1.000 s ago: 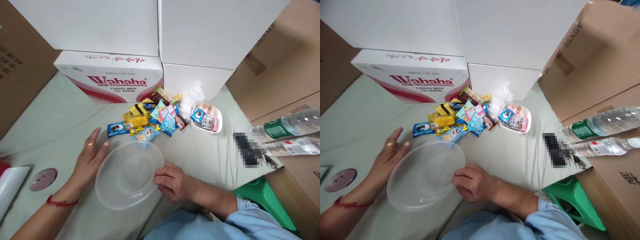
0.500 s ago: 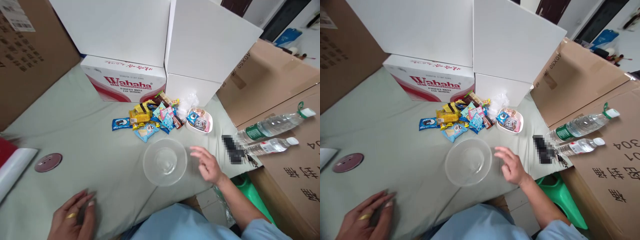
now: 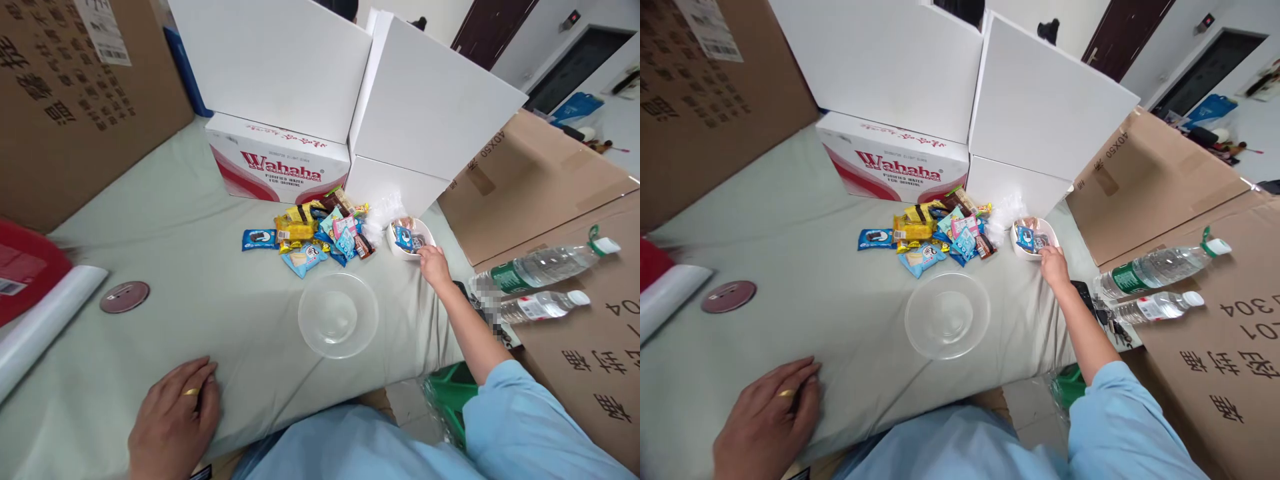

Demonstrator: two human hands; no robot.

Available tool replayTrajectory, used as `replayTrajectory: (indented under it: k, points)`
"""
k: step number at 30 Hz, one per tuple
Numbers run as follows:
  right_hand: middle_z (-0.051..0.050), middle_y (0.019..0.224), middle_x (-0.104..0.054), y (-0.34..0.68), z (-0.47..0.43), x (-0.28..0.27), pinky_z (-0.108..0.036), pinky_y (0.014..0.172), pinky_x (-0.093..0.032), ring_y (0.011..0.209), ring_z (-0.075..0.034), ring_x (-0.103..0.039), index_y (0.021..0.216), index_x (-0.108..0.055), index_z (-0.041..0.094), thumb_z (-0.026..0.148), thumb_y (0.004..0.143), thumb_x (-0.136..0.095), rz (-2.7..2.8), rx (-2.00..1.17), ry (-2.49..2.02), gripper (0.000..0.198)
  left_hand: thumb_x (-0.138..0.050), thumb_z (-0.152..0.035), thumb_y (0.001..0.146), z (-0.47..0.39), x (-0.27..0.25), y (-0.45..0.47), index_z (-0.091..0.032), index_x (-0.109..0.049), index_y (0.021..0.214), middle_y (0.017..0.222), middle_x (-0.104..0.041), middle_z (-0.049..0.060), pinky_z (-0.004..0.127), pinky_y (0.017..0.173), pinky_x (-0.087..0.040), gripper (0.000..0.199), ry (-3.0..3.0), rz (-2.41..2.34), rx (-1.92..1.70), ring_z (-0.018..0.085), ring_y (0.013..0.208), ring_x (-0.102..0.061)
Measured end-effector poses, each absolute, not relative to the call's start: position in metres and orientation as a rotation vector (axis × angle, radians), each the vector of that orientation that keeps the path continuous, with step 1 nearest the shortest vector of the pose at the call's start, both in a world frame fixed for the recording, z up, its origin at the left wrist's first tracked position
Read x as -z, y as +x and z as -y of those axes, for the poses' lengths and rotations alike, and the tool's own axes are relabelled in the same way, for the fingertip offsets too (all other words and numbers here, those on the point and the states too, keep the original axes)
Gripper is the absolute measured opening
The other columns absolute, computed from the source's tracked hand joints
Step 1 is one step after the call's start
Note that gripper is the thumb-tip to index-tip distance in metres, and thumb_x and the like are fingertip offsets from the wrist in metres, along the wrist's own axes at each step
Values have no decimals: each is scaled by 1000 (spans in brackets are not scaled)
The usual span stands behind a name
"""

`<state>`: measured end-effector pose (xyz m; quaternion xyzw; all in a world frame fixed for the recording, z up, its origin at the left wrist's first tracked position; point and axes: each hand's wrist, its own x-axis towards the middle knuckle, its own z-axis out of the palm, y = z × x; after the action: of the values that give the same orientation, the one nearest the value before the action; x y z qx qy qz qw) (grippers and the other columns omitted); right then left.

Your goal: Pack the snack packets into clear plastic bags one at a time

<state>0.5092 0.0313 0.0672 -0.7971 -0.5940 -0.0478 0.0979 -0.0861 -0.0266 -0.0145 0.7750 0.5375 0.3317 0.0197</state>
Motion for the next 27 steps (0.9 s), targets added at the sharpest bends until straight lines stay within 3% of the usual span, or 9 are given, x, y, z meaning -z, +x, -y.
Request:
replayTrajectory:
  k: [2, 5, 9, 11, 16, 19, 23, 27]
  points:
    - [-11, 107, -77, 527, -35, -80, -40, 98, -51, 104, -27, -66, 97, -80, 19, 12, 81, -54, 1701, 150, -2409, 32, -54, -28, 95, 27, 14, -85, -23, -67, 106, 111, -75, 14, 52, 98, -53, 18, 2428, -1671, -1031, 33, 104, -69]
    - [-11, 104, -77, 540, -52, -101, -39, 91, -52, 95, -27, -67, 101, -81, 20, 16, 83, -54, 1596, 212, -2459, 33, -56, -24, 93, 29, 14, -83, -22, -67, 106, 110, -76, 14, 51, 99, -54, 17, 2455, -1662, -1047, 33, 103, -70]
    - [-16, 126, -70, 526, -97, -115, -39, 95, -51, 97, -27, -67, 129, -72, 17, 21, 86, -58, 1527, 265, -2362, 46, -57, -21, 92, 29, 12, -81, -22, -67, 106, 108, -76, 14, 50, 96, -55, 17, 2480, -1681, -1071, 32, 101, -70]
    - [-18, 135, -65, 511, -123, -117, -39, 98, -51, 99, -26, -67, 134, -67, 15, 23, 85, -63, 1510, 203, -2321, 49, -57, -20, 92, 29, 11, -81, -22, -67, 105, 108, -77, 14, 50, 95, -56, 16, 2486, -1678, -1079, 32, 100, -70]
    - [-17, 119, -71, 486, -156, -129, -41, 101, -50, 106, -28, -67, 102, -70, 16, 20, 89, -58, 1385, 140, -2306, 18, -58, -20, 91, 29, 8, -81, -23, -68, 101, 106, -77, 12, 47, 95, -56, 14, 2460, -1657, -1122, 31, 99, -71]
    - [-13, 104, -73, 477, -138, -148, -38, 89, -54, 94, -25, -68, 95, -65, 19, 24, 89, -57, 1190, 177, -2097, 11, -57, -20, 92, 30, 9, -80, -21, -69, 100, 105, -78, 13, 47, 94, -56, 14, 2462, -1649, -1145, 31, 99, -71]
    - [-3, 84, -69, 439, -78, -165, -26, 56, -46, 61, -14, -56, 90, -55, 24, 39, 82, -72, 994, -362, -1581, 24, -60, -19, 92, 29, 11, -82, -21, -69, 98, 100, -78, 10, 42, 90, -57, 11, 2459, -1635, -1237, 27, 94, -72]
    - [5, 71, -64, 362, -6, -156, -19, 45, -36, 49, -8, -46, 89, -55, 25, 39, 72, -86, 874, -979, -1279, 38, -64, -26, 93, 34, 2, -82, -24, -69, 104, 99, -76, 7, 43, 89, -58, 12, 2233, -1657, -1385, 25, 91, -71]
